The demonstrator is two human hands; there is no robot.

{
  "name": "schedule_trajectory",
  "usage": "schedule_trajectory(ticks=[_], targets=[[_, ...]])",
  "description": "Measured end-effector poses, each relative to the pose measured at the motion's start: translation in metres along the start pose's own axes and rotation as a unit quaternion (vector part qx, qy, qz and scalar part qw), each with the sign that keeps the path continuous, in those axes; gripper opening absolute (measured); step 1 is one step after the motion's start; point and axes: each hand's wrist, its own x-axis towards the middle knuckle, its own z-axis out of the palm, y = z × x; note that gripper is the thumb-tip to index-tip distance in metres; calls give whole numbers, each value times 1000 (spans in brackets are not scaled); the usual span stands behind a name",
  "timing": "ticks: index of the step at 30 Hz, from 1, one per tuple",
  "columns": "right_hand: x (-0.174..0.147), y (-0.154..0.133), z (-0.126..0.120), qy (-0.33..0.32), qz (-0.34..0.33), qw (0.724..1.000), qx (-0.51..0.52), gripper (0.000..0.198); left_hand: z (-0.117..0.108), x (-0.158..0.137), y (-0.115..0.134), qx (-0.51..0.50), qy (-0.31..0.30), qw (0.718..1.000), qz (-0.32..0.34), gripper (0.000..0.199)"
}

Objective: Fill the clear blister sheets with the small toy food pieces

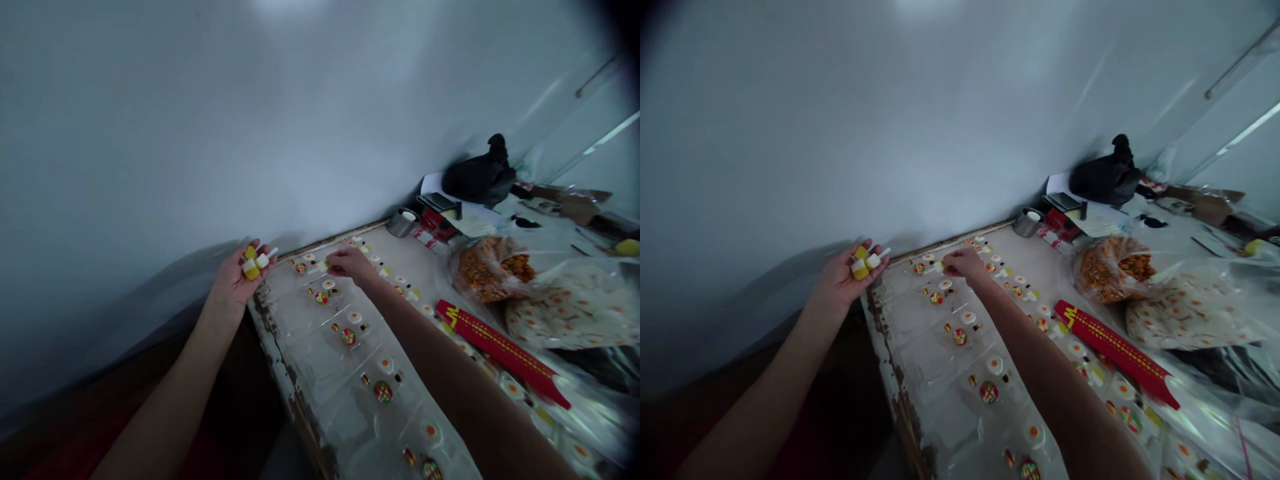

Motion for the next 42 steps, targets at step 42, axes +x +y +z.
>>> schedule_trajectory(ticks=[42], targets=[[-121, 81, 9, 82, -354, 829, -426, 25, 1, -25, -82, 1, -175, 963, -207, 50]])
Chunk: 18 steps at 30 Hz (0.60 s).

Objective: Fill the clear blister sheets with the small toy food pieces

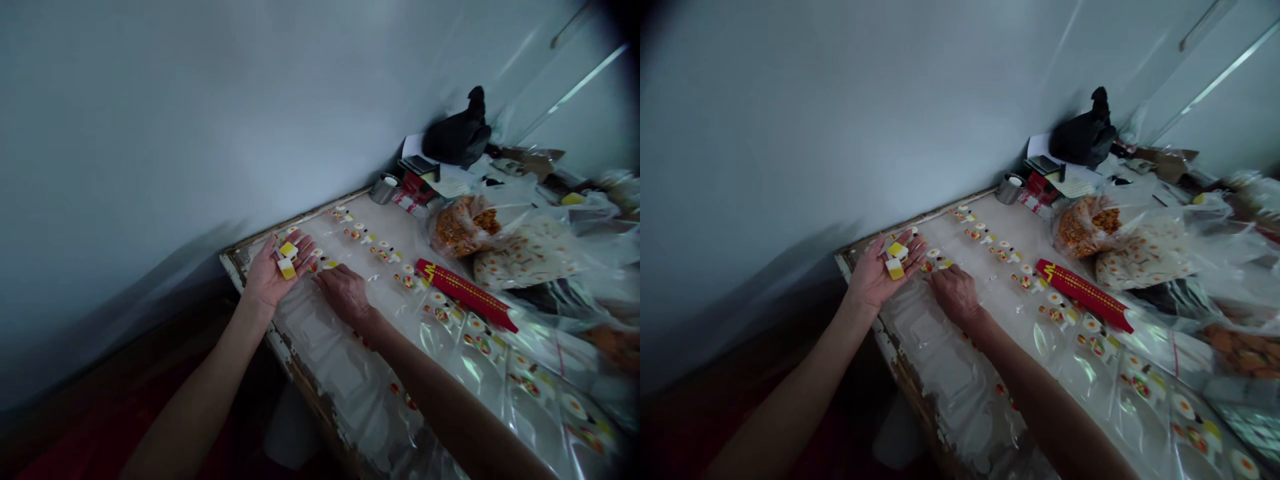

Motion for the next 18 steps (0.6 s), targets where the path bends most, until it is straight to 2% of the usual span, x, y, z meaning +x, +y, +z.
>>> schedule_trajectory(ticks=[3, 6, 7, 9, 11, 12, 14, 16, 18], targets=[[1, -3, -17, 36, 18, 998, 46, 20, -6, 0, -3, 27, 5, 999, -39, 53], [17, -10, -43, 71, 17, 993, 91, 31, -2, 0, -11, 72, 9, 992, -105, 56], [24, -13, -51, 64, -7, 992, 105, 34, 3, 0, -16, 84, 11, 989, -123, 55], [40, -17, -66, 12, -62, 989, 132, 24, 12, 0, -25, 104, 19, 984, -142, 48], [49, -16, -79, -43, -53, 985, 159, 7, 20, -1, -33, 116, 26, 981, -152, 44], [49, -14, -84, -49, -14, 982, 180, 7, 21, -2, -35, 118, 24, 980, -160, 44], [37, -4, -94, -6, 113, 963, 246, 11, 17, -6, -34, 118, 11, 976, -181, 48], [14, 9, -98, 52, 244, 909, 333, 22, 9, -12, -28, 121, 12, 976, -183, 50], [-14, 23, -95, 51, 341, 849, 401, 30, 1, -17, -22, 126, 40, 979, -157, 49]])
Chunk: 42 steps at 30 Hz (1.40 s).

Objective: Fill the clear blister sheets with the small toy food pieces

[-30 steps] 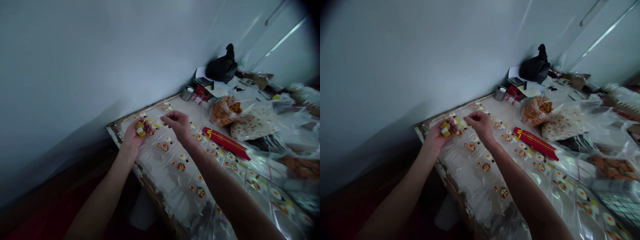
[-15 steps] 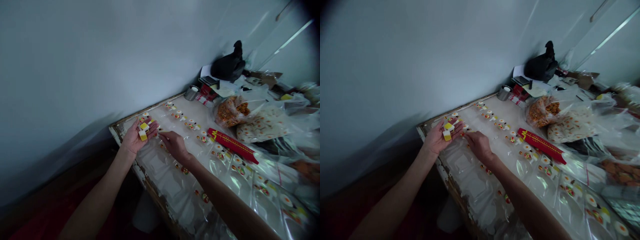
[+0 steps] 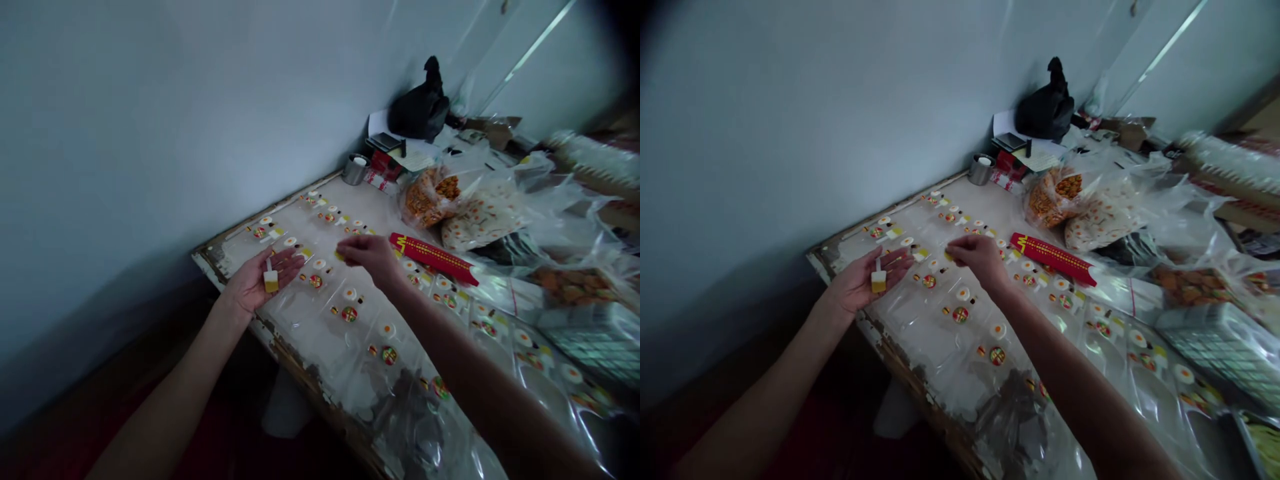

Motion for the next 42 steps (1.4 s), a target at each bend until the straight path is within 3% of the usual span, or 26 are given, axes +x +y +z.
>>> schedule_trajectory(ticks=[3, 5, 8, 11, 14, 16, 19, 23, 27, 30, 33, 37, 40, 42], targets=[[-12, 35, -11, -25, 96, 995, 19, 31, -1, -2, 1, -10, 37, 999, 30, 50], [-14, 50, -10, -14, 97, 995, -22, 26, 6, 2, -2, -11, 20, 999, 32, 52], [-14, 60, -4, 30, 5, 984, -174, 14, 19, 13, -9, -6, -32, 999, 18, 55], [-17, 59, -3, 60, -126, 932, -335, 5, 25, 24, -16, 5, -62, 998, -7, 61], [-24, 48, -3, 102, -191, 906, -364, 4, 24, 30, -21, 18, -51, 998, -29, 67], [-29, 34, 2, 116, -207, 914, -328, 11, 24, 33, -25, 24, -49, 998, -43, 71], [-32, 8, 18, 19, -203, 930, -307, 16, 32, 36, -32, 27, -67, 995, -71, 75], [-24, -14, 29, -60, -104, 952, -280, 13, 57, 45, -49, 34, -50, 995, -76, 68], [-27, -11, -7, -76, -14, 991, -105, 20, 74, 54, -59, 32, -24, 997, -73, 54], [-54, 4, -44, 29, -45, 990, -127, 21, 72, 56, -55, 27, 20, 998, -51, 30], [-96, 30, -63, 89, -127, 954, -256, 10, 66, 58, -48, 6, 68, 997, 21, 16], [-137, 64, -56, 17, -236, 884, -403, 18, 66, 65, -43, -12, 77, 996, 52, 15], [-148, 77, -40, -14, -237, 821, -519, 23, 71, 68, -38, -8, 74, 996, 57, 15], [-153, 74, -30, -23, -202, 797, -569, 31, 72, 65, -33, 17, 70, 994, 76, 17]])
